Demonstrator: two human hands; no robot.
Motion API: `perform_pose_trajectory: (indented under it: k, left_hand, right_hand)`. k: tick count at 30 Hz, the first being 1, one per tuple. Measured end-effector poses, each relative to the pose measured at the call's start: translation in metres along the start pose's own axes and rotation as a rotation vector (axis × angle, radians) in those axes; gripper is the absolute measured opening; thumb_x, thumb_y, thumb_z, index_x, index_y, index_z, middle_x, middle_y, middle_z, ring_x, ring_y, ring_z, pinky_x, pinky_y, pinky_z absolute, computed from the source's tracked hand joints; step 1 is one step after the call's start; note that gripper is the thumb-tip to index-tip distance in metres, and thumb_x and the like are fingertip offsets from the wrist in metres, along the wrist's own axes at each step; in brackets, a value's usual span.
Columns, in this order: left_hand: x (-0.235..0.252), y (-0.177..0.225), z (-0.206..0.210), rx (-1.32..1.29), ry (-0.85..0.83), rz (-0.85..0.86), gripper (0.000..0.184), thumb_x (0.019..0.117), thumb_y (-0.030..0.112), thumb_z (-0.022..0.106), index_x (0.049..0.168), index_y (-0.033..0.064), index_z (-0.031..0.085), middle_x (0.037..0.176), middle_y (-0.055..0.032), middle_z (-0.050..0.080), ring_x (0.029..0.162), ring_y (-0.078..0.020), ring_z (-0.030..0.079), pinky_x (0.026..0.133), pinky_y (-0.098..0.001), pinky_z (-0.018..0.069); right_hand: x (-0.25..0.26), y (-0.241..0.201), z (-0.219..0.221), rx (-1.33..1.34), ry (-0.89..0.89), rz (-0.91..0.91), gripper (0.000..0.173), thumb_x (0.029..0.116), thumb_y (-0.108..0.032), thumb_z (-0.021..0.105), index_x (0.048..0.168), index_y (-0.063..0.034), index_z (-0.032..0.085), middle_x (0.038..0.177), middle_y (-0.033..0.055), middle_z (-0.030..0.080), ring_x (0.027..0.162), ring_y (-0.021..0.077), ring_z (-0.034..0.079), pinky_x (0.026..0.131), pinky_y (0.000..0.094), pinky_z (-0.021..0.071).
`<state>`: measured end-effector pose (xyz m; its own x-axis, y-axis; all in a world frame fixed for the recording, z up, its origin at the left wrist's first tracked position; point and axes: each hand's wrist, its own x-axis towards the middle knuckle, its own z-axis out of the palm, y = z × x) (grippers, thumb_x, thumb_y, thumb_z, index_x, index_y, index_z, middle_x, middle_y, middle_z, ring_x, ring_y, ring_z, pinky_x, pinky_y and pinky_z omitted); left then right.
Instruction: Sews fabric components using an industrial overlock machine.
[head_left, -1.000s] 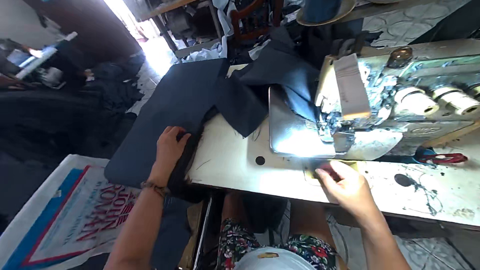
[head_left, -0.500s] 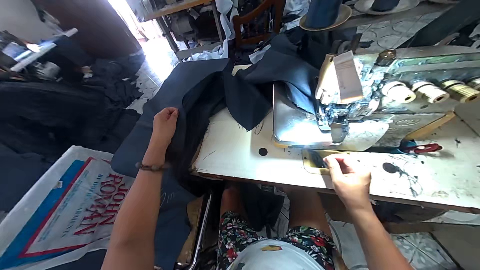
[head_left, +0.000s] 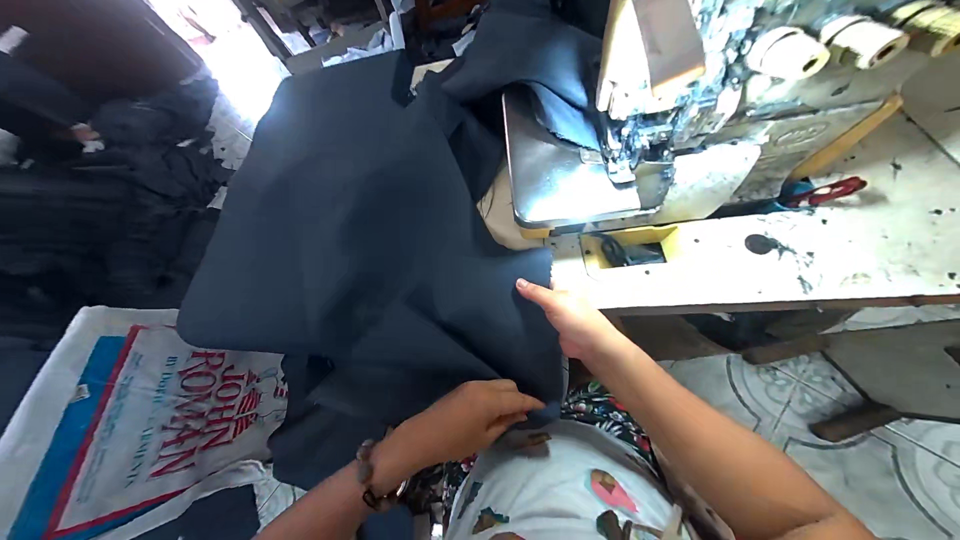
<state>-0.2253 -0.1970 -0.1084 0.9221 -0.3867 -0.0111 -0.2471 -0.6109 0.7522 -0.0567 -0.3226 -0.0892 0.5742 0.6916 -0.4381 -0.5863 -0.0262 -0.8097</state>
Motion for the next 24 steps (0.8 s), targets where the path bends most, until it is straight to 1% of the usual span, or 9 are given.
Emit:
perform_pose_trajectory:
  k: [3,6,8,10,13,17,20,22,24]
  left_hand:
    - [0.019,0.003,-0.027,0.196,0.078,0.068,0.021,0.1016,0.014,0.061,0.116,0.007,0.074,0.097,-0.0091,0.073,0.088,-0.0205,0.071,0.081,-0.0361,0.0596]
    - [0.057,-0.002,-0.064,0.365,0.284,0.072,0.029,0.1019,0.025,0.059,0.12,0.0065,0.072,0.115,-0.0086,0.071,0.11,-0.0217,0.067,0.096,-0.0382,0.0546]
    - [0.081,-0.008,-0.084,0.398,0.242,0.061,0.04,0.1035,0.031,0.056,0.131,0.0035,0.065,0.127,-0.0107,0.068,0.124,-0.0269,0.061,0.11,-0.0463,0.045]
    - [0.095,-0.013,-0.091,0.364,0.183,0.071,0.037,0.1024,0.031,0.059,0.127,0.0043,0.067,0.116,-0.0085,0.072,0.113,-0.0234,0.066,0.105,-0.0466,0.0476]
    - [0.105,-0.016,-0.086,0.207,0.165,0.164,0.013,0.097,0.016,0.067,0.1,0.0058,0.074,0.089,-0.0029,0.068,0.085,-0.0107,0.065,0.079,-0.0274,0.0546]
    - [0.11,-0.013,-0.075,0.071,0.187,0.279,0.007,0.0935,0.004,0.068,0.096,0.0009,0.074,0.09,-0.0049,0.07,0.087,-0.0084,0.066,0.081,-0.0225,0.0554]
    - [0.11,-0.015,-0.07,0.079,0.212,0.315,0.007,0.0939,0.004,0.068,0.096,0.0015,0.074,0.089,-0.0051,0.067,0.086,-0.009,0.064,0.078,-0.0216,0.0543]
    - [0.111,-0.019,-0.07,0.103,0.187,0.335,0.008,0.094,0.009,0.069,0.095,0.0021,0.073,0.089,-0.0054,0.066,0.086,-0.0106,0.063,0.077,-0.0231,0.0542]
    - [0.11,-0.025,-0.071,0.186,0.114,0.356,0.02,0.0957,0.023,0.068,0.093,0.0032,0.07,0.083,-0.0052,0.066,0.081,-0.0142,0.064,0.075,-0.0306,0.0519]
  right_hand:
    - [-0.008,0.014,-0.009,-0.012,0.003,-0.094,0.019,0.1094,-0.014,0.045,0.119,-0.0059,0.059,0.095,0.0036,0.072,0.085,0.0095,0.071,0.079,0.0289,0.0602]
    - [-0.014,0.036,-0.021,-0.029,-0.05,-0.237,0.018,0.106,-0.009,0.048,0.117,-0.0034,0.061,0.098,0.0034,0.072,0.09,0.0093,0.07,0.085,0.0309,0.0597]
    - [-0.018,0.045,-0.025,-0.088,-0.063,-0.281,0.017,0.1043,-0.01,0.049,0.111,-0.0037,0.063,0.094,0.0014,0.072,0.088,0.0073,0.07,0.084,0.0297,0.06]
    - [-0.024,0.046,-0.028,-0.145,-0.074,-0.305,0.017,0.1042,-0.009,0.049,0.107,-0.0043,0.065,0.092,-0.0015,0.072,0.087,0.0037,0.07,0.084,0.0264,0.0593]
    - [-0.031,0.041,-0.037,-0.174,-0.121,-0.314,0.017,0.1042,-0.008,0.05,0.104,-0.0055,0.066,0.09,-0.0045,0.072,0.086,0.0001,0.069,0.083,0.0227,0.0587]
    - [-0.028,0.034,-0.047,0.041,-0.279,-0.204,0.014,0.0995,-0.011,0.055,0.11,-0.0092,0.065,0.098,-0.0025,0.074,0.092,0.0058,0.071,0.087,0.0278,0.0598]
    - [-0.023,0.035,-0.044,0.017,-0.237,-0.258,0.013,0.0984,-0.009,0.058,0.107,-0.0114,0.067,0.096,-0.004,0.073,0.092,0.0043,0.069,0.087,0.0267,0.058]
    - [-0.027,0.039,-0.041,-0.104,-0.155,-0.323,0.01,0.0989,-0.01,0.058,0.103,-0.0118,0.067,0.091,-0.0073,0.07,0.088,0.0001,0.066,0.083,0.0228,0.0566]
    - [-0.036,0.047,-0.046,-0.255,-0.108,-0.409,0.011,0.1003,-0.015,0.057,0.103,-0.0113,0.067,0.092,-0.0114,0.068,0.089,-0.0057,0.063,0.085,0.0184,0.0541]
